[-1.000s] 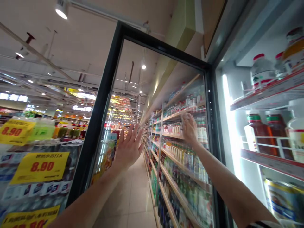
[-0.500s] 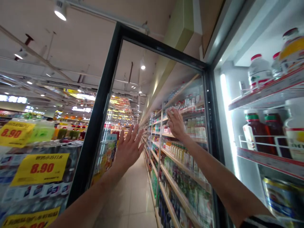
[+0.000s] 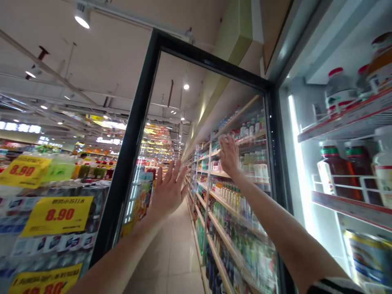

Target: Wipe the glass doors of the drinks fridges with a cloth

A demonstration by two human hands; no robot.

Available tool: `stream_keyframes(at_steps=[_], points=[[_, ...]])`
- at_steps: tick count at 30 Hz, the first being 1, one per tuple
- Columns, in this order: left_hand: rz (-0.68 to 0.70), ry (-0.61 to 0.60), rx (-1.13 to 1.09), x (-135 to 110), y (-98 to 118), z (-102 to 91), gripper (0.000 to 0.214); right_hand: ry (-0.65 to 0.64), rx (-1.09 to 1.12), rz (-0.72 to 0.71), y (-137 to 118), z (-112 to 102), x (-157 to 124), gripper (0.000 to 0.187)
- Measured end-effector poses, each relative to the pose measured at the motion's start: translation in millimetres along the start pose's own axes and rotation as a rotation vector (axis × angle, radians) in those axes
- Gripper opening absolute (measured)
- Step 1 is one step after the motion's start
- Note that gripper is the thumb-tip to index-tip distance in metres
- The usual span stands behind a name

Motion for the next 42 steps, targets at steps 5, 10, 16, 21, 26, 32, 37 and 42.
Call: stream_keyframes(at_steps=[5,10,16,21,26,32,37,42], points=[[-0.009,-0.009,-0.026,0,-1,2.5,0.049,-0.130,-0.002,-0.303,-66,12,-21,0.049],[-0.003,-0.025,-0.020,3,-12,-5.3,0.049,-0.075,0.006,0.033,-2,-5,-16,0.049],[-0.171,0.049,0.048,12,-43,-20.0,0.051,0.021,0.030,0.254,29,-12,-9,0.051],[-0.171,0.046,0.034,11,-45,-20.6,0.051,-0.086,0.045,-0.154,-75,6,-41,0.049],[-0.176,0.041,0.004,10,-45,-17.3,0.053,-0.194,0.042,-0.412,-107,9,-76,0.048],[-0.170,0.044,0.009,11,-48,-15.2,0.054,0.070,0.009,0.185,18,-7,-75,0.047],[-0.114,0.068,0.020,12,-30,-16.0,0.052,0.106,0.047,0.295,10,-3,-75,0.049],[0.124,-0.068,-0.010,2,21,-5.4,0.055,-0.030,0.010,-0.011,-47,3,-79,0.048]])
Point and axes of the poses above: each hand's wrist, its own x-axis towards the middle knuckle, its own z-axis out of the palm, y = z × x, the point moved 2 cm from there along x, towards the middle knuckle, and after that the axes turned 8 degrees about -y, right-handed, at the moved point
